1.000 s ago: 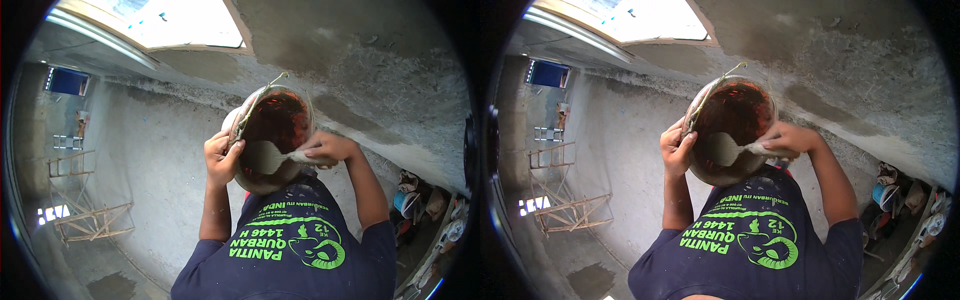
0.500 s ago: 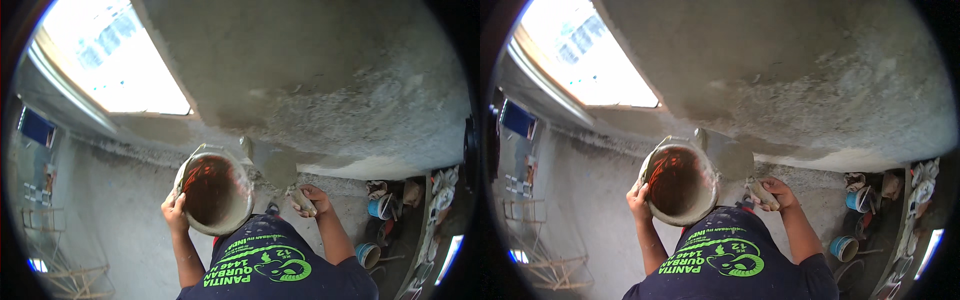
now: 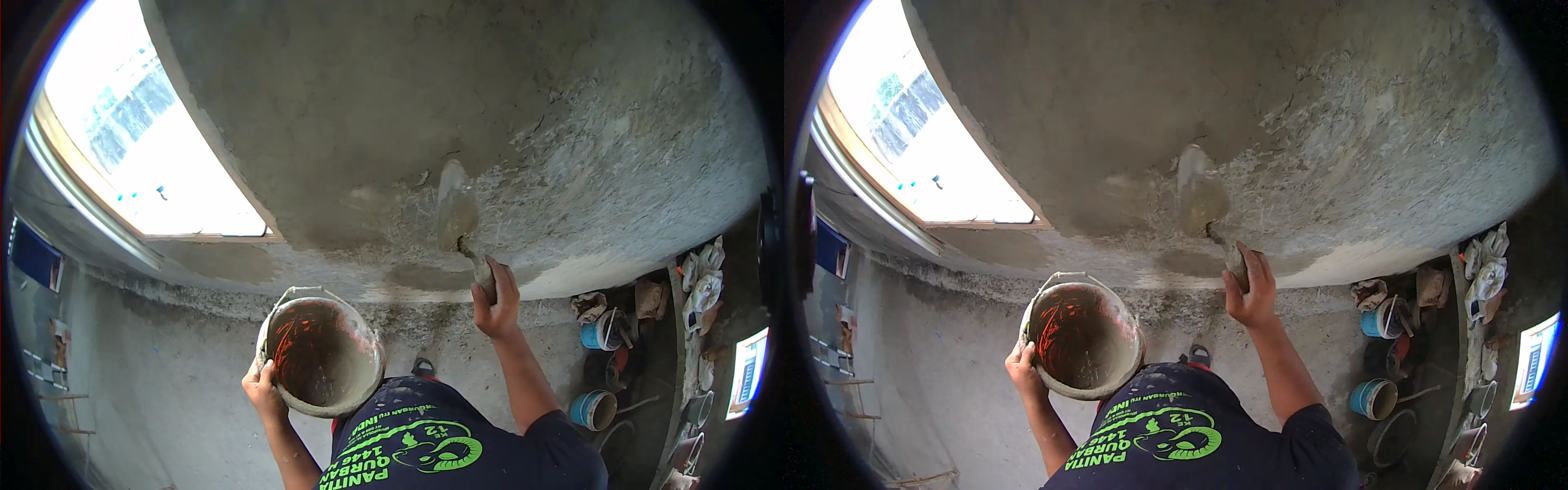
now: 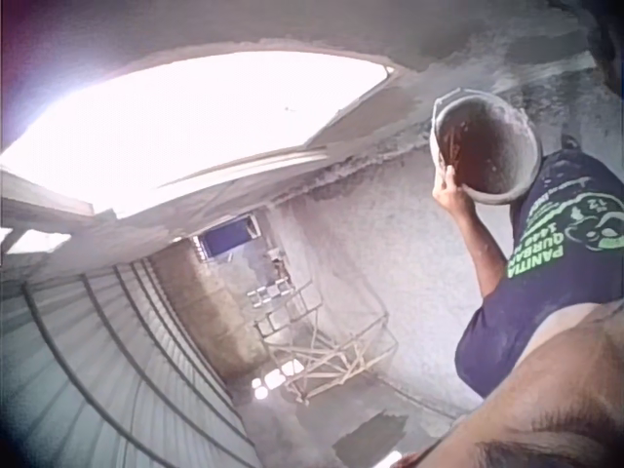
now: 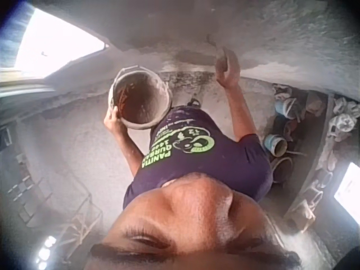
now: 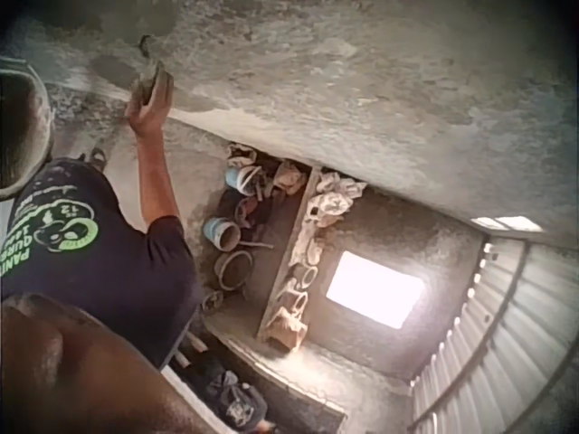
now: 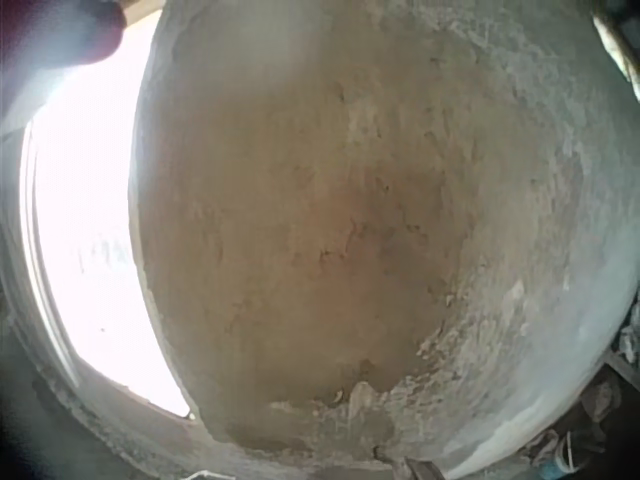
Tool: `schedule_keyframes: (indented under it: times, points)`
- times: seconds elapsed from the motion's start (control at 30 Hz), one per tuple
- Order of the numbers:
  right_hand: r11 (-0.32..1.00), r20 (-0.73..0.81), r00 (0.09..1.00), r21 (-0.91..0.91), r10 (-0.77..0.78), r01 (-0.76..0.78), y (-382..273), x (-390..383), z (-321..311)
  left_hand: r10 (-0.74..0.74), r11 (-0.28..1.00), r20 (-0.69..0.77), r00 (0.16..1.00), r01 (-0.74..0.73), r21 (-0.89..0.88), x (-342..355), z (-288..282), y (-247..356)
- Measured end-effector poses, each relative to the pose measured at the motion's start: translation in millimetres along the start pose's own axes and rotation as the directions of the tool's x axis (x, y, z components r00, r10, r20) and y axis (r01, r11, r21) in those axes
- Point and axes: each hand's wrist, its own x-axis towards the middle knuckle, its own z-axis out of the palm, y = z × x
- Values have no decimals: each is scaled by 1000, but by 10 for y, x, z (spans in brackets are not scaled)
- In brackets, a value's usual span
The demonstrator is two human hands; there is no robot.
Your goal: The person scoops mortar from a bucket using a trowel and spreads it onto the wall.
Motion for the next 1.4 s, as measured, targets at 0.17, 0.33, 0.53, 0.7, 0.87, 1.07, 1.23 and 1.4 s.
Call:
schedule_keyframes:
  times: [0.17, 0.33, 0.53, 0.7, 0.87, 1.07, 1.23, 1.4]
  points:
    - [971, -119, 992, -231, 27, -55, 328, -2, 249, 20, 1000, -17, 1000, -20, 5, -84, 24, 37]
    - [938, -150, 989, -344, 2, -54, 706, 126, 427, 1, 999, -32, 999, 0, 36, -106, -32, -17]
    - [960, 135, 978, -252, 158, -120, 804, -447, 402, 0, 1000, -73, 997, 2, 30, -200, -75, 1]
    - [992, -105, 994, -124, -29, 16, 787, -157, 268, -4, 998, -93, 996, 9, 57, -229, -87, 23]
    - [985, -78, 995, -157, 61, -73, 657, 321, 223, -27, 999, -78, 997, 29, 36, -198, -53, -11]
    - [944, 194, 978, -331, 74, -6, 535, -126, 329, -13, 1000, -57, 998, 14, 24, -231, -58, 1]
    - [980, 212, 971, -185, 108, -68, 611, -304, 385, -25, 999, -66, 997, 28, 37, -225, -76, -13]
    - [959, 4, 1000, -284, 15, -13, 602, -80, 414, -37, 999, -64, 997, 39, 35, -232, -107, -44]
